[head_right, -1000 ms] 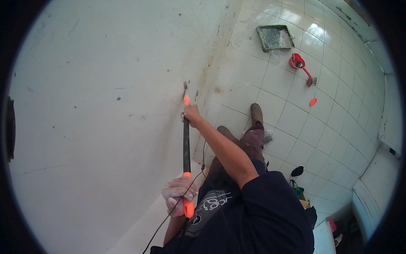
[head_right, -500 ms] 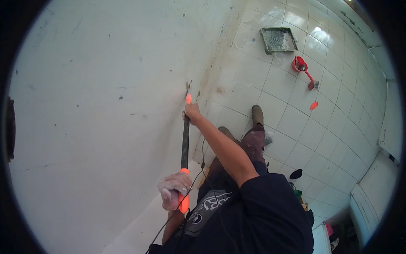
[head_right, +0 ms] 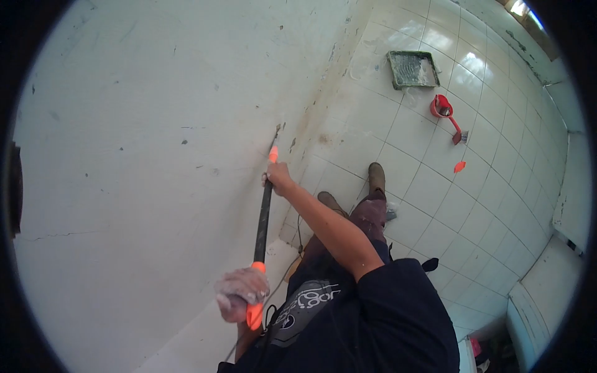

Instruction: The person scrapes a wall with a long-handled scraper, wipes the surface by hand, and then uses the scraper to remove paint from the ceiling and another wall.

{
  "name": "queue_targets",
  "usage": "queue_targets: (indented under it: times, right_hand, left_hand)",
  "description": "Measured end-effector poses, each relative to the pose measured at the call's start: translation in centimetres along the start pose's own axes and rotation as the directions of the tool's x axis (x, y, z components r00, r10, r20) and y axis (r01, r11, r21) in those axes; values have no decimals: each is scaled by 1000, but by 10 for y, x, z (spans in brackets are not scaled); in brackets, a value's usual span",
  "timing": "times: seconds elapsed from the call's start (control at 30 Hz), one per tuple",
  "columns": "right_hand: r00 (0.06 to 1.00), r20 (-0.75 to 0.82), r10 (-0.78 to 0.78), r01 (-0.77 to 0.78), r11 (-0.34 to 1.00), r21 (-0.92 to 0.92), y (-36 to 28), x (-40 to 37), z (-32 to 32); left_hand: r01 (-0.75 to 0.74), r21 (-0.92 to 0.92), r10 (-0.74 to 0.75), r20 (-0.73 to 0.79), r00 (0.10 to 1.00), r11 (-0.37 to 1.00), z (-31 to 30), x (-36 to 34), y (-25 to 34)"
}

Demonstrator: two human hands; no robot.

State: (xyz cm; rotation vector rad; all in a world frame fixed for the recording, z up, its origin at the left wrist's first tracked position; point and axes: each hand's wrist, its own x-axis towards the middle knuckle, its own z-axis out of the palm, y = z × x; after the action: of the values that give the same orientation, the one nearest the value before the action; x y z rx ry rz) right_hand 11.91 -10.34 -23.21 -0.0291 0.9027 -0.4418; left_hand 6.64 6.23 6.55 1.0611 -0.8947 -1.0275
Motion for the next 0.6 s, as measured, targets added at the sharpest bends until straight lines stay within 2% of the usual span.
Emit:
queue_targets:
  times: [0.03, 0.1, 0.13, 0.3, 0.4, 0.47, 0.6]
  right_hand:
    - [1000, -4, -5, 5, 1000, -26, 2, -6, 5]
    - [1000, -6, -6, 6, 999, -53, 7, -15, 9]
    - [1000, -6, -21, 21, 997, -69, 8, -15, 10]
    - [999, -38, -20, 15, 990, -141, 2, -19, 14]
    - [996, 17, -84, 86, 987, -138, -1, -18, 16]
    - [997, -39, -67, 60, 985, -160, 1, -15, 13]
    - [996, -14, -83, 80, 986, -149, -4, -25, 17]
  left_hand:
    - [-1, -1, 1, -5, 1000, 1000, 0, 1, 5]
    - [-77, 129, 68, 73, 995, 989, -1, 2, 13]
    - [-36, 81, 39, -30, 999, 996, -5, -6, 12]
    - [-73, 61, 75, -29, 997, 995, -11, -7, 15]
    - [-95, 81, 97, -20, 995, 992, -6, -4, 14]
    - [-103, 107, 107, -33, 994, 989, -1, -12, 17]
    - [-91, 46, 90, 22, 996, 995, -1, -11, 19]
